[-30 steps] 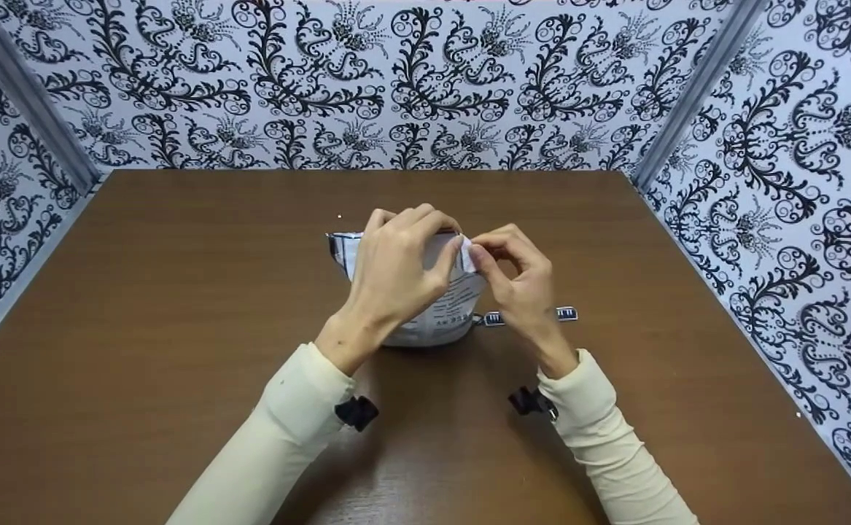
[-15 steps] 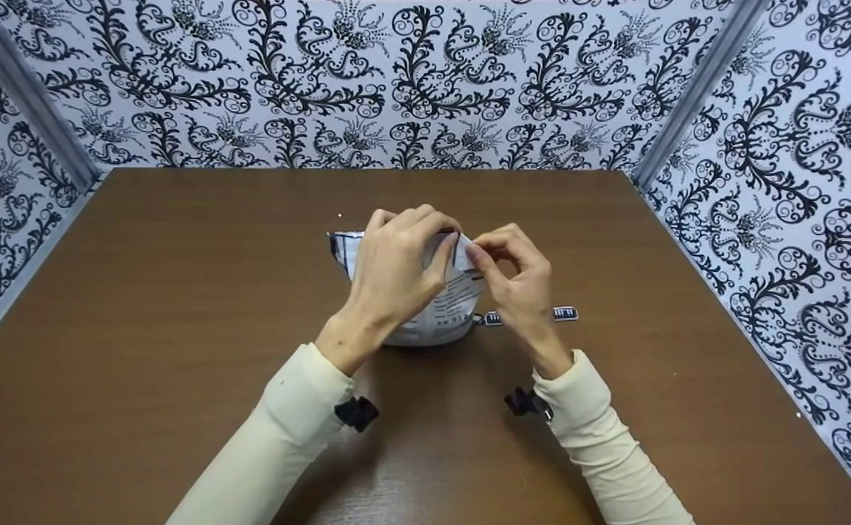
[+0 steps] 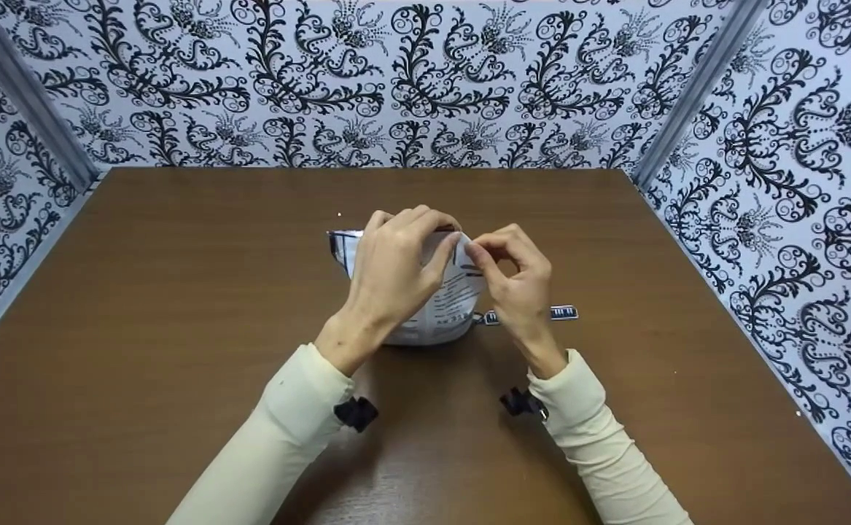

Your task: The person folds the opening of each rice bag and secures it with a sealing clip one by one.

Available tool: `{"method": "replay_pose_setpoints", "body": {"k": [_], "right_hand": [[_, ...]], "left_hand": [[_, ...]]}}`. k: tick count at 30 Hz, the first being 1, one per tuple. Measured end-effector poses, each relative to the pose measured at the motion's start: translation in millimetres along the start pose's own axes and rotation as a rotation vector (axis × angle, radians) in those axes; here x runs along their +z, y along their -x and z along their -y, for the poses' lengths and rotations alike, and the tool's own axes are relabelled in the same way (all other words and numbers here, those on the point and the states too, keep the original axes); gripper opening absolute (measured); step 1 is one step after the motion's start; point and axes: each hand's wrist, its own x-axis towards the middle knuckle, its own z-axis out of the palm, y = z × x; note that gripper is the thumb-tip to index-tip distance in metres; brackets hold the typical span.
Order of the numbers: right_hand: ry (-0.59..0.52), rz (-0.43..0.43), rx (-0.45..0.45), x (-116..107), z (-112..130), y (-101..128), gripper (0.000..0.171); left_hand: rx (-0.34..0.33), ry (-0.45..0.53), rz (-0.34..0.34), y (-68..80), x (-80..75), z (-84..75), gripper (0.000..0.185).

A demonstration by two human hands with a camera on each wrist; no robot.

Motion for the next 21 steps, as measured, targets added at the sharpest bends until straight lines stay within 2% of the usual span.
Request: {"method": "replay_pose_setpoints", "body": {"k": [13, 21], "right_hand": [[0.006, 0.004, 0.003, -1.6, 0.0, 2.1, 0.002], [0.021, 0.042, -0.001, -7.0, -1.8, 7.0, 0.010]], "left_hand": [[-0.019, -0.013, 0.008, -1.1, 0.8, -1.5, 0.014], [-0.021, -0.016, -0.005, -2.2, 1.5, -1.4, 0.011]]}}
